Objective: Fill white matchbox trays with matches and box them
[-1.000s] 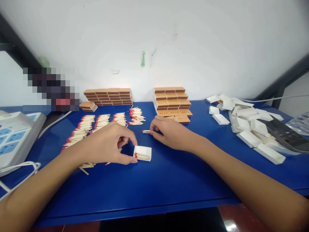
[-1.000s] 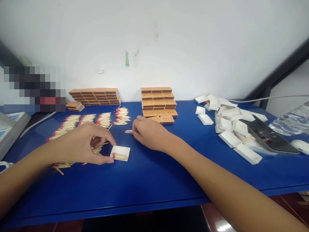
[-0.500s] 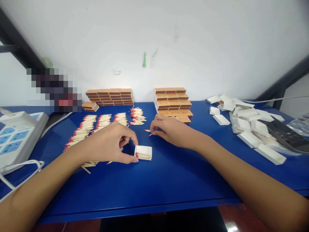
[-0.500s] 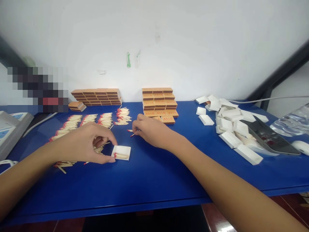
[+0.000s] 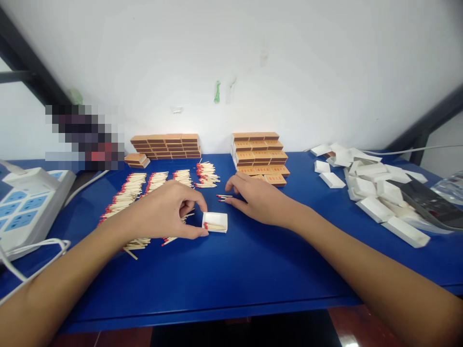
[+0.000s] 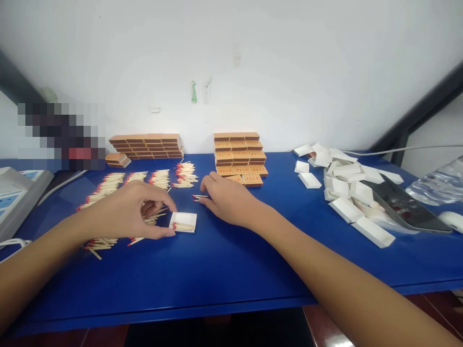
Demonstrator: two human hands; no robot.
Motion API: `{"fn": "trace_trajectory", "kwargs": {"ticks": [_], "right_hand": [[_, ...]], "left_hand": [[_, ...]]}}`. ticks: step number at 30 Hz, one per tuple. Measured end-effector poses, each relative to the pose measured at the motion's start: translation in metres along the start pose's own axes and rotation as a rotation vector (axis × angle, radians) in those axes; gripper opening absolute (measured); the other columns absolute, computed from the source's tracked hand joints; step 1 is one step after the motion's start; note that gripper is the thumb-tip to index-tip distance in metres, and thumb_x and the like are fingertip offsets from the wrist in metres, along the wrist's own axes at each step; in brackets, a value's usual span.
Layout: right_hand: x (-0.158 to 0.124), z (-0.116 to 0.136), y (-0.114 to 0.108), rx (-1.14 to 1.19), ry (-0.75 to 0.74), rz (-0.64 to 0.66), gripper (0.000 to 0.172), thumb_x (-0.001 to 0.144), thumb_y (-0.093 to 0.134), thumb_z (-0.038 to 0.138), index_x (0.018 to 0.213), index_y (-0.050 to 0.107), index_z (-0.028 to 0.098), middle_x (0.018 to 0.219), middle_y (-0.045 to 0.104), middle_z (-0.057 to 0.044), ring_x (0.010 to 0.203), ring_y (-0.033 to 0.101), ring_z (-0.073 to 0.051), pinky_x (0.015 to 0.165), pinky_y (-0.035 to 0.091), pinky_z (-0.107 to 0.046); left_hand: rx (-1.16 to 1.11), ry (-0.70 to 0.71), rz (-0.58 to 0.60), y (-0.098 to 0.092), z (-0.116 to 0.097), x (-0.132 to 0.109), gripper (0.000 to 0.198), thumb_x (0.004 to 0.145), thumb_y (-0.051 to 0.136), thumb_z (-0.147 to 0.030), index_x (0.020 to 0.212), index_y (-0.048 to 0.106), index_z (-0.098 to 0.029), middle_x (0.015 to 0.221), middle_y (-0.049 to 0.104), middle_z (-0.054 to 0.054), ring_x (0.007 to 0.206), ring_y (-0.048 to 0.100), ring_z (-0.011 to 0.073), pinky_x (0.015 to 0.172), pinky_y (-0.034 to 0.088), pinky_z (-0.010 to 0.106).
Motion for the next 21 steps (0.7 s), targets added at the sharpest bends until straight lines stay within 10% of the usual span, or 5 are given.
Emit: {"fn": "trace_trajectory", "kwargs": {"ticks": [12,21], "right_hand": [[0.004,-0.006,0.008,-0.089,0.027,0.042,0.009,0.110,0.057,0.022,0.108,0.064,0.016,0.115,0.070,-0.012,0.094,0.068,-0.023,0.075,0.044,-0.034],[-0.007,0.039,0.003,-0.110,-0.081,0.062,0.008,0.109,0.058,0.019,0.107,0.065,0.015,0.112,0.069,-0.010,0.086,0.066,-0.019,0.067,0.041,-0.031]], "left_hand": [[0.088,-0.017,-0.045,-0.003,0.004,0.001,0.030,0.079,0.086,-0.048,0.090,0.078,-0.021,0.057,0.053,-0.006,0.052,0.048,0.0112,0.053,0.034,0.025],[0.127,-0.064,-0.103,-0.002,0.006,0.003,0.029,0.080,0.084,-0.047,0.092,0.079,-0.021,0.055,0.049,-0.007,0.053,0.048,0.0122,0.055,0.032,0.027]]}}
Point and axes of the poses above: each hand's wrist, its own x-axis towards the middle knuckle, its own y-axis out of the palm, z = x × y, the point moved 9 cm from there along x, towards the middle knuckle
